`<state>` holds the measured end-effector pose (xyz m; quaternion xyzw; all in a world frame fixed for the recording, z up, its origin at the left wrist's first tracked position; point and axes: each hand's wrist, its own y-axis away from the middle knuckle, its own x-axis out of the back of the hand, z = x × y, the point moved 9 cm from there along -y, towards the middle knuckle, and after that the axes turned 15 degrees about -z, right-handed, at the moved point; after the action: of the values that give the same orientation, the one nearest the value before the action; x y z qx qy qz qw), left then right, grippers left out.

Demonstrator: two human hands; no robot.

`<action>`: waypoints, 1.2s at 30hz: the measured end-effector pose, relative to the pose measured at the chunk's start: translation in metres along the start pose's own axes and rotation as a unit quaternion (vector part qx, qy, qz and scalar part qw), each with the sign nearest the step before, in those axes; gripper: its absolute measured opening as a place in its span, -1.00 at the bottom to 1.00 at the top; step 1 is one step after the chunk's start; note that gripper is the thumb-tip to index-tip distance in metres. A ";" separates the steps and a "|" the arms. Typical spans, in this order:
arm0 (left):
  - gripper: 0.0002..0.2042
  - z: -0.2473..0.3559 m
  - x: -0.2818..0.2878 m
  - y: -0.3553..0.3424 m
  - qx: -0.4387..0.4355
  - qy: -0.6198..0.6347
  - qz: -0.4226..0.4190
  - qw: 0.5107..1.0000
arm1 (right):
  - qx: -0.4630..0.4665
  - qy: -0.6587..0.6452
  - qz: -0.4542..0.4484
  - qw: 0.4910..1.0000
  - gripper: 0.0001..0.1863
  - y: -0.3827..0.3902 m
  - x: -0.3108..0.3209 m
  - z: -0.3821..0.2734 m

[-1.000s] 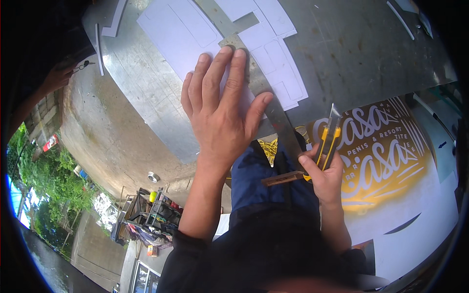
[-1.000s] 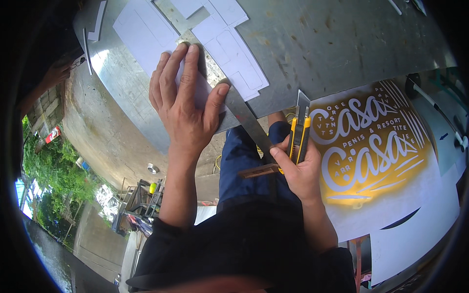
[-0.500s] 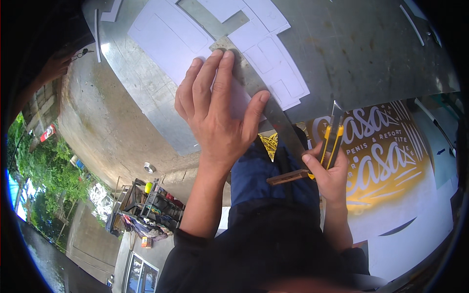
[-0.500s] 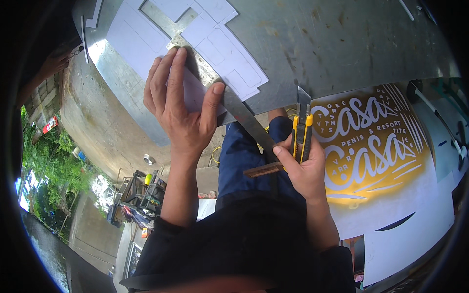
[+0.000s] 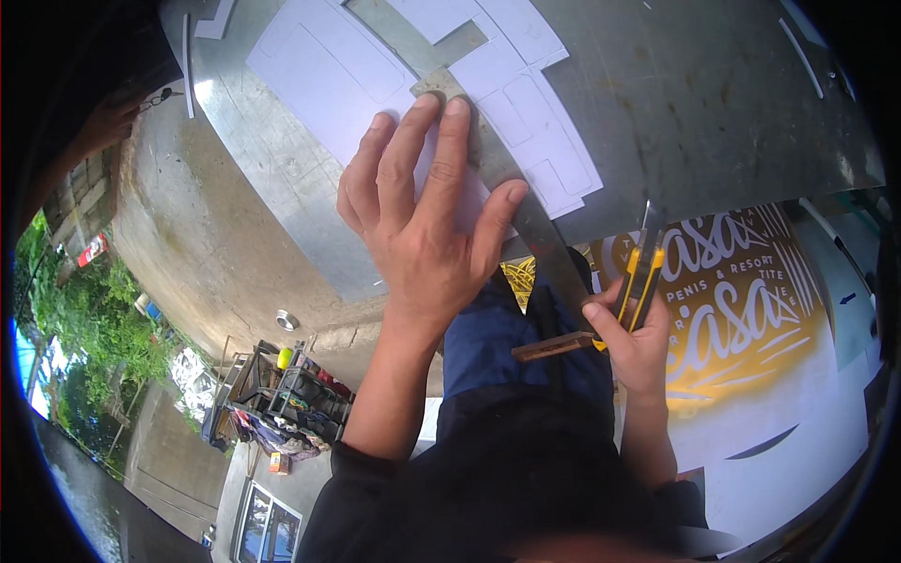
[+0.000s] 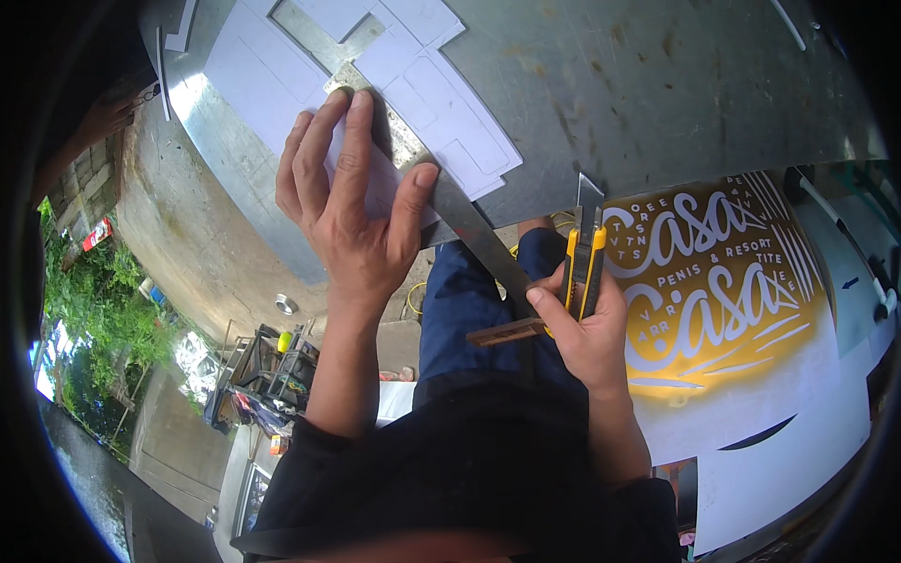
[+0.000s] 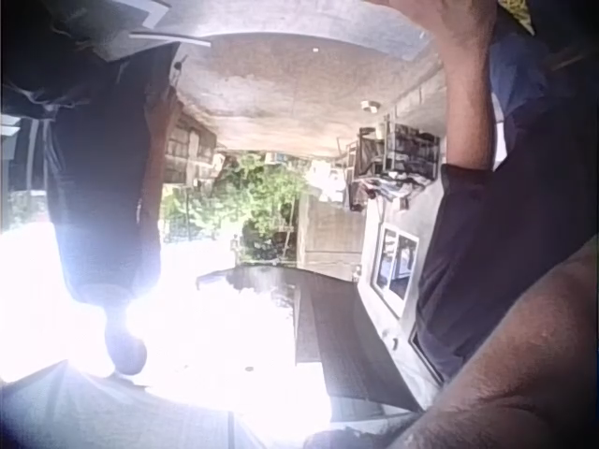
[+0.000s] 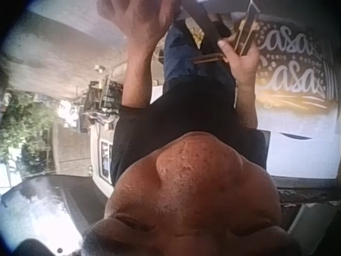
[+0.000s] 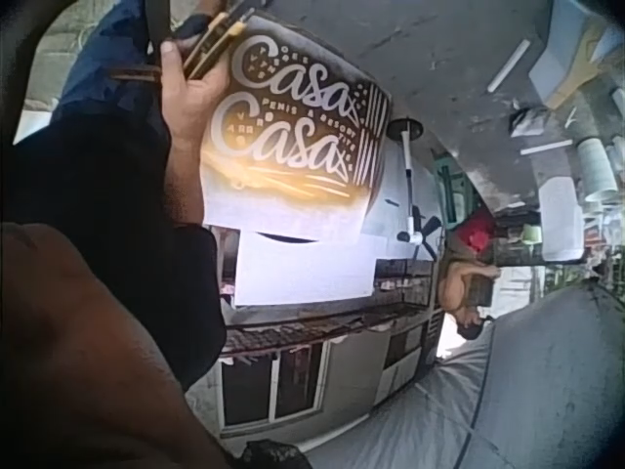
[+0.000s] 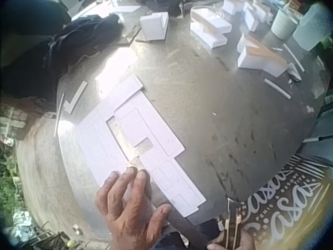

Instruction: Cutting out letters from a foam or board material using a utility knife and ruler.

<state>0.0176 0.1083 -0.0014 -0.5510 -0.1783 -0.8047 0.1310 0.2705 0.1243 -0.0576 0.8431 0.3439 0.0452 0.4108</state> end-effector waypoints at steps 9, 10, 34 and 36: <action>-0.36 0.001 0.000 -0.002 0.007 -0.015 -0.012 1.000 | -0.007 -0.015 -0.004 1.000 -0.83 0.000 0.000 0.002; -0.36 0.002 0.000 -0.002 0.008 -0.015 -0.012 1.000 | -0.008 -0.011 -0.003 1.000 -0.82 0.000 0.000 0.003; -0.35 -0.002 -0.002 -0.001 0.004 -0.006 0.002 1.000 | -0.008 -0.002 -0.002 1.000 -0.82 0.001 0.000 0.003; -0.36 -0.002 -0.003 -0.001 0.005 -0.012 -0.001 1.000 | -0.008 -0.002 -0.001 1.000 -0.82 0.001 0.000 0.003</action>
<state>0.0167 0.1083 -0.0046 -0.5598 -0.1841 -0.7973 0.1303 0.2725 0.1221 -0.0589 0.8396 0.3435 0.0463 0.4182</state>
